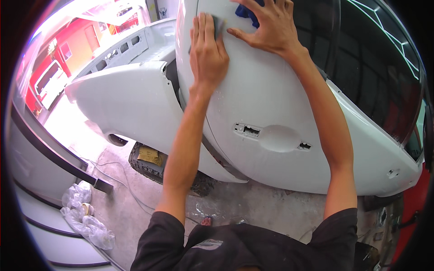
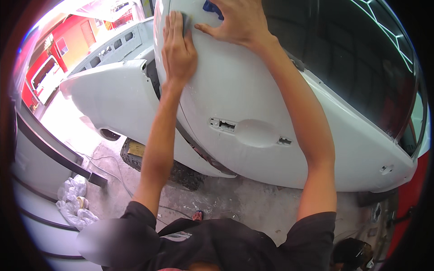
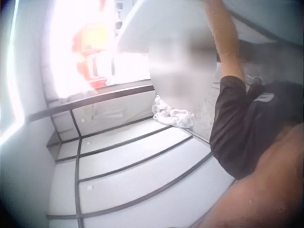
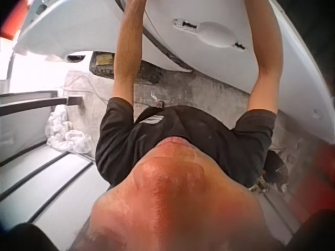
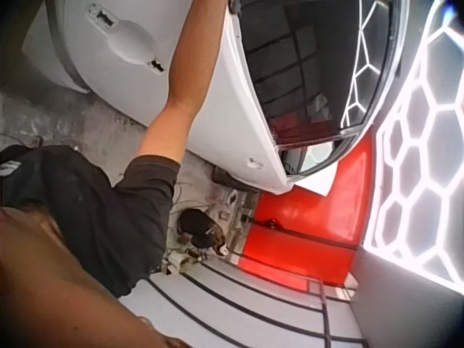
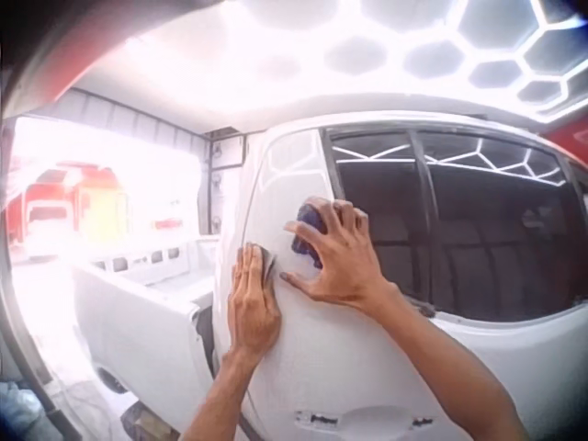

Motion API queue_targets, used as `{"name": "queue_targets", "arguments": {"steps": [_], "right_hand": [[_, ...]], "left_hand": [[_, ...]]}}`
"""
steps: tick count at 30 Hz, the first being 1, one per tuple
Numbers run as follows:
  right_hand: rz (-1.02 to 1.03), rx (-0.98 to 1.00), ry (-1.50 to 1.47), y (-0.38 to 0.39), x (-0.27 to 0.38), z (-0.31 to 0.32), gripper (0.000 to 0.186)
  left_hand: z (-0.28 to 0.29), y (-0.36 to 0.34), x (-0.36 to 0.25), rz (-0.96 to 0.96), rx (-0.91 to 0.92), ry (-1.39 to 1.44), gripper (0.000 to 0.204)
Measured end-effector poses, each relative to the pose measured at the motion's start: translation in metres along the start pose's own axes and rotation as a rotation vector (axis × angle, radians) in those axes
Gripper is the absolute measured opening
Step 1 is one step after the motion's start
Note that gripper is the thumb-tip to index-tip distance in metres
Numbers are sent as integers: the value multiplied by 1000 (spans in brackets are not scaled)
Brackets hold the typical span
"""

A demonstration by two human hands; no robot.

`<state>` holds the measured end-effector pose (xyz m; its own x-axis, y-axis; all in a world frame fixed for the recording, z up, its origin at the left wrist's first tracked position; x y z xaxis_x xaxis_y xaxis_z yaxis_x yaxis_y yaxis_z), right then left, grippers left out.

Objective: Wet sanding the exterior body panels of a white pickup truck.

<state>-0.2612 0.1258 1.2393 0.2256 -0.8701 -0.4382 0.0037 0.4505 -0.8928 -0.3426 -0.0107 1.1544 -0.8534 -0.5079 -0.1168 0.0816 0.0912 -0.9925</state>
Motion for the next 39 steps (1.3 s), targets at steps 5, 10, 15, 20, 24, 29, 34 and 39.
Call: {"name": "queue_targets", "arguments": {"steps": [5,10,15,20,24,29,34,39], "right_hand": [[71,49,-29,1,-1,-13,18],[-1,235,-9,-39,-39,-31,18],[23,273,60,-103,-29,-83,25],[-56,244,50,-96,-46,-85,23],[-80,151,-81,-86,-44,-52,26],[-97,-63,-163,-53,-49,-34,25],[-116,-257,-226,-21,-58,-1,20],[-206,-353,-272,-18,-52,-2,21]], "left_hand": [[-5,-25,-6,-54,-2,-40,47],[-25,75,-70,-37,148,99,58],[-19,-19,-38,-178,137,62,53],[-20,46,-52,-110,146,57,53],[-25,-47,-6,-39,81,22,47],[-5,-6,-8,-101,29,-79,49],[-11,30,-35,20,93,-44,53],[-10,-15,-17,58,-18,-42,49]]}}
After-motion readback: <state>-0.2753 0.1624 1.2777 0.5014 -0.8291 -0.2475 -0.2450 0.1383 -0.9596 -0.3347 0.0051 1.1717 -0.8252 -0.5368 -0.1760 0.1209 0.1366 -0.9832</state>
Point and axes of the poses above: each hand's wrist, its own y-axis away from the middle knuckle, its own z-axis out of the back of the hand, x = y × z, the point moved 5 cm from there along -y, towards the middle knuckle, and after that the axes turned 3 degrees about -x, right-handed, at the moved point
